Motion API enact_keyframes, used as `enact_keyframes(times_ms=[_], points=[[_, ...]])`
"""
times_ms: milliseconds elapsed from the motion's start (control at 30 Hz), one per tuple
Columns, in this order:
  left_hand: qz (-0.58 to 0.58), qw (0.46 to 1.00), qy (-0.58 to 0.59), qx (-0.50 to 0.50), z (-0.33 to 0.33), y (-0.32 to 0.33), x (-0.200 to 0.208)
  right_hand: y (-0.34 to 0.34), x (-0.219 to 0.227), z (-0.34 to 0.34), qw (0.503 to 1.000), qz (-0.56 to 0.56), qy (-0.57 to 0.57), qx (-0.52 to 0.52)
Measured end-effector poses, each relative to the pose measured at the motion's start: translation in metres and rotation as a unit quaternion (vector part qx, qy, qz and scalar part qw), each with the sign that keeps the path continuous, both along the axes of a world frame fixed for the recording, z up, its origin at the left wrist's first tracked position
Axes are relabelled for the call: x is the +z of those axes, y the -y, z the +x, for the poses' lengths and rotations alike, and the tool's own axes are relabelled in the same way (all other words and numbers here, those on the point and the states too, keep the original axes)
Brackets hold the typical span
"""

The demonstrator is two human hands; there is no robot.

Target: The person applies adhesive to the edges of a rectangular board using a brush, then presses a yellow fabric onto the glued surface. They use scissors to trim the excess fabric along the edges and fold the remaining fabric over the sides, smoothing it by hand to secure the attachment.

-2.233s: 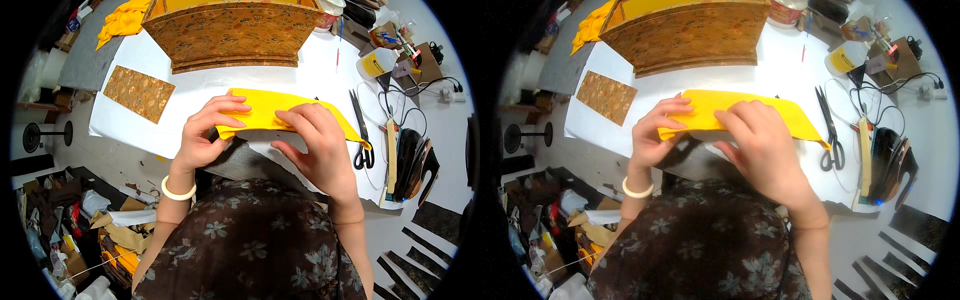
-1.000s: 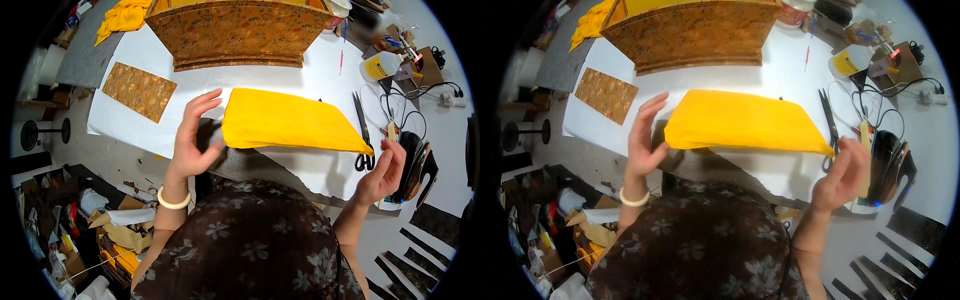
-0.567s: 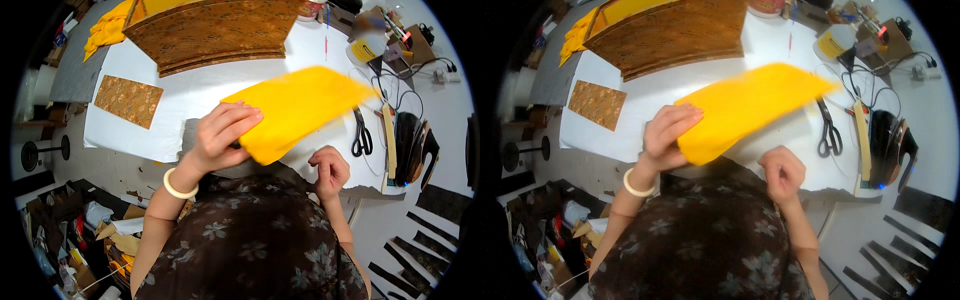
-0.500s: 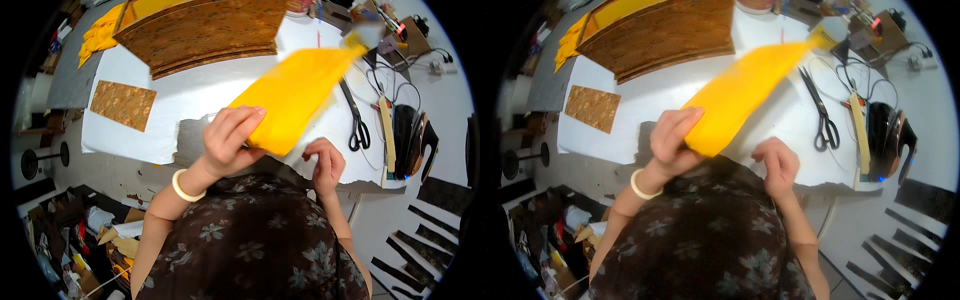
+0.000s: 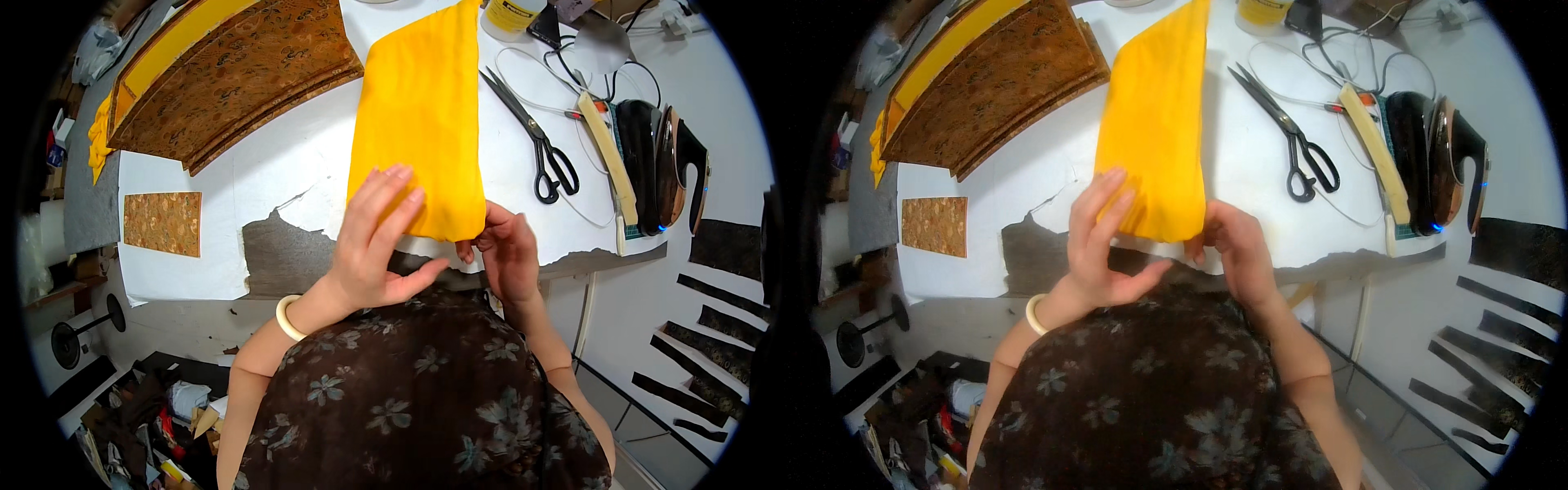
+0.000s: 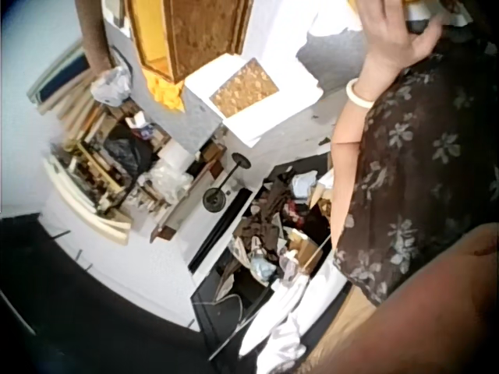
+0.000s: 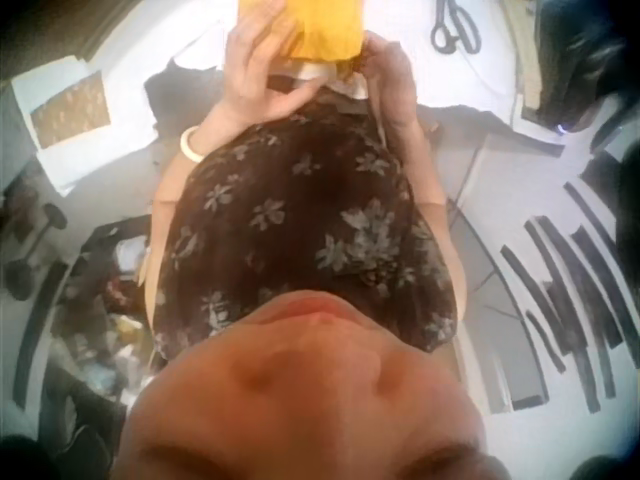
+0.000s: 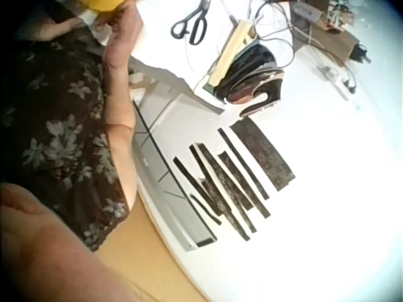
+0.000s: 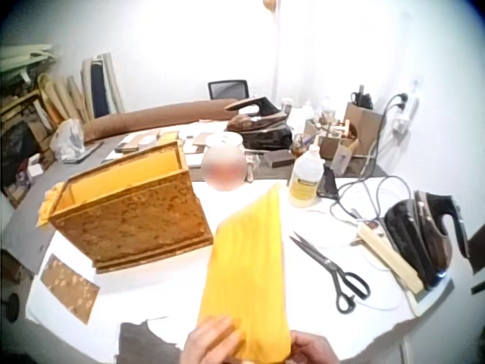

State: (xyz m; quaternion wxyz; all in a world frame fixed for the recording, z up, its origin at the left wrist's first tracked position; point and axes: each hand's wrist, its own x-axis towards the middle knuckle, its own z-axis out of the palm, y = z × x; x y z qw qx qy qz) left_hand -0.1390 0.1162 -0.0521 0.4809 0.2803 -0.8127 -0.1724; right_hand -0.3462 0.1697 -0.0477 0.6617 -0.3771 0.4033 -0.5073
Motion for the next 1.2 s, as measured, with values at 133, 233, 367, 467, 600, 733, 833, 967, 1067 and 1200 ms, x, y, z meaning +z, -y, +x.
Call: enact_keyframes(times_ms=[133, 233, 367, 467, 600, 733, 833, 967, 1067, 1200], points=[[-0.021, 0.999, -0.026, -0.034, -0.009, -0.007, -0.010, -0.002, 0.007, 0.006, 0.999, 0.049, -0.013, 0.006], [-0.024, 0.996, -0.078, -0.024, -0.017, -0.005, -0.016, 0.002, 0.019, 0.013, 0.999, 0.044, 0.006, -0.029], [-0.030, 0.997, -0.076, -0.010, -0.021, -0.002, -0.014, 0.005, 0.018, 0.014, 0.998, 0.010, 0.010, -0.063], [-0.040, 0.997, -0.070, -0.001, -0.021, -0.002, -0.012, 0.004, 0.016, 0.009, 0.999, -0.017, -0.004, -0.051], [-0.046, 0.997, -0.066, 0.007, -0.021, -0.002, -0.012, 0.005, 0.011, 0.007, 0.999, -0.001, -0.002, -0.040], [-0.049, 0.998, -0.048, -0.003, -0.019, -0.003, -0.013, 0.008, -0.001, 0.007, 1.000, 0.021, 0.016, -0.012], [-0.046, 0.998, -0.052, -0.002, -0.020, -0.003, -0.013, 0.009, -0.009, 0.009, 0.999, 0.019, 0.033, 0.007], [-0.022, 0.998, -0.062, 0.003, -0.020, -0.004, -0.006, 0.010, -0.018, 0.011, 0.995, 0.029, 0.094, 0.024], [-0.015, 0.998, -0.065, 0.007, -0.021, -0.004, -0.003, 0.009, -0.022, 0.014, 0.995, 0.031, 0.090, 0.018], [-0.038, 0.998, -0.057, 0.015, -0.021, -0.002, -0.008, 0.011, -0.010, 0.019, 0.998, -0.006, 0.064, -0.022]])
